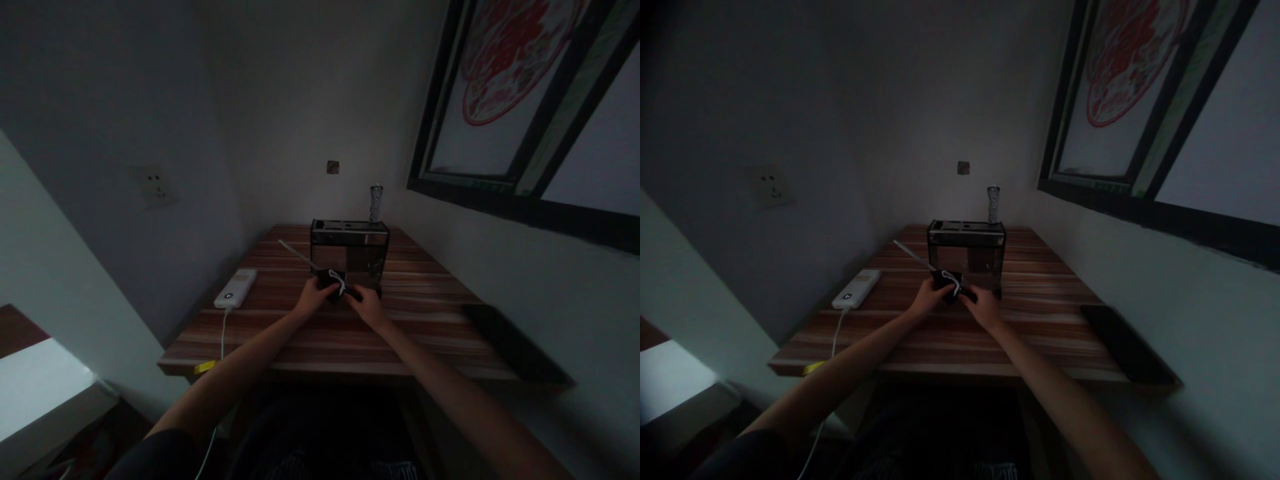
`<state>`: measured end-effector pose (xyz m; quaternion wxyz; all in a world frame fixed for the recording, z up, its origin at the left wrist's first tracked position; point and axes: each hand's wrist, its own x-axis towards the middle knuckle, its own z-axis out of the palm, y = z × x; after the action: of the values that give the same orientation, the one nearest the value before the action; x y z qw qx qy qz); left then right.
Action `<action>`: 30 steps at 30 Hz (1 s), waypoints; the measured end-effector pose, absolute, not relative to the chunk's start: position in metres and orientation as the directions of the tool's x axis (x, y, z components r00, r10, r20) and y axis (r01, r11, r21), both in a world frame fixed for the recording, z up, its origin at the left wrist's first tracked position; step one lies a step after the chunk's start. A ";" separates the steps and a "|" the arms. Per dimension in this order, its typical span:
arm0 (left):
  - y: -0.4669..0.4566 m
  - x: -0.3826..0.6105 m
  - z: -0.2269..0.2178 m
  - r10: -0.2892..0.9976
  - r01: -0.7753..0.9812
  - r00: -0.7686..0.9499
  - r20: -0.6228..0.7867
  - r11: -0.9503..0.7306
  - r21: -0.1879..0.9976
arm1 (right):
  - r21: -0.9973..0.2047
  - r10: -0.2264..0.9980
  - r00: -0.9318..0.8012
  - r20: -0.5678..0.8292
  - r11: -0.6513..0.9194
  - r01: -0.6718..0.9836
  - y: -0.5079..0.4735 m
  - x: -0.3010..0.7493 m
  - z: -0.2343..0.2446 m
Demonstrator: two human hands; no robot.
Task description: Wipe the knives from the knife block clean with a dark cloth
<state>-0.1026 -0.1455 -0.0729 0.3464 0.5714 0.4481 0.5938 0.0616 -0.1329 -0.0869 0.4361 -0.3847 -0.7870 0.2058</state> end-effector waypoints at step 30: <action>-0.123 -0.176 -0.028 0.666 -0.243 -0.667 0.334 -0.618 0.748 | -0.655 0.778 -0.365 0.511 0.627 0.421 -0.136 0.061 -0.084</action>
<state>-0.1760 -0.1230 -0.0276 0.2690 0.3071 0.3448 0.8453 0.0615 -0.1358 -0.0839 0.4197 -0.3756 -0.7984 0.2127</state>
